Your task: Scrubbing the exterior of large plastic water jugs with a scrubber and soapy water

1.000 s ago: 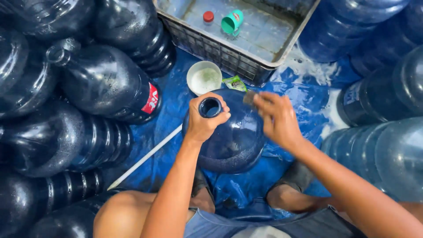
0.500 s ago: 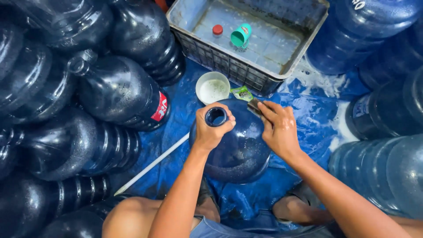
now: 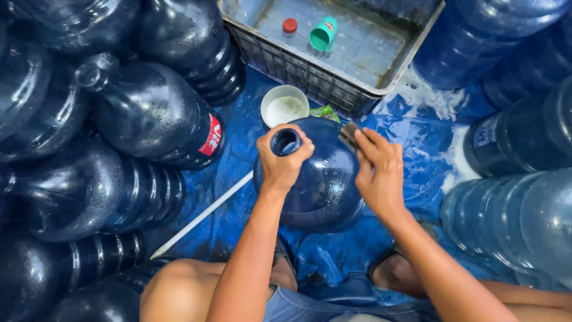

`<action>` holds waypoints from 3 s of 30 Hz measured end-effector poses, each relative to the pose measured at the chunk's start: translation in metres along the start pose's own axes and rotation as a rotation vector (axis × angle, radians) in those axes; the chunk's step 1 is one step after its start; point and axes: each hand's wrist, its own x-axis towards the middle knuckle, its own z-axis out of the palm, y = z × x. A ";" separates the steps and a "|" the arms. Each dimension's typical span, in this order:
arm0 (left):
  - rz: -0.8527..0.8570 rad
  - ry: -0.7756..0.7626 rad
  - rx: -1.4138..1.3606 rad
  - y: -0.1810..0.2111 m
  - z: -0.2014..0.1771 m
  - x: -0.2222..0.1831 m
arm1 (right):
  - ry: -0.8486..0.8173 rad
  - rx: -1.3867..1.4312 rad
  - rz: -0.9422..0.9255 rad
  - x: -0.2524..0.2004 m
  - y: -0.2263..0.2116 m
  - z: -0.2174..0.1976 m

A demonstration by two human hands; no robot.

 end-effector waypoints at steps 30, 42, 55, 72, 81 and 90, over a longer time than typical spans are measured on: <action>-0.051 0.180 0.045 -0.006 -0.004 -0.005 | -0.102 -0.014 -0.159 -0.073 -0.078 -0.021; 0.055 -0.059 0.095 0.023 -0.004 -0.043 | -0.037 -0.036 -0.116 -0.082 -0.071 -0.035; 0.093 -0.076 0.028 0.001 -0.021 -0.022 | 0.023 -0.011 -0.071 -0.058 -0.070 -0.018; 0.095 0.011 -0.012 -0.007 -0.015 -0.028 | -0.173 -0.073 -0.036 -0.068 -0.101 -0.022; 0.131 0.021 0.114 0.013 -0.008 -0.041 | -0.206 -0.123 0.030 -0.006 -0.081 -0.006; 0.053 0.067 0.002 -0.013 -0.033 -0.027 | -0.024 -0.004 0.008 -0.062 -0.043 -0.030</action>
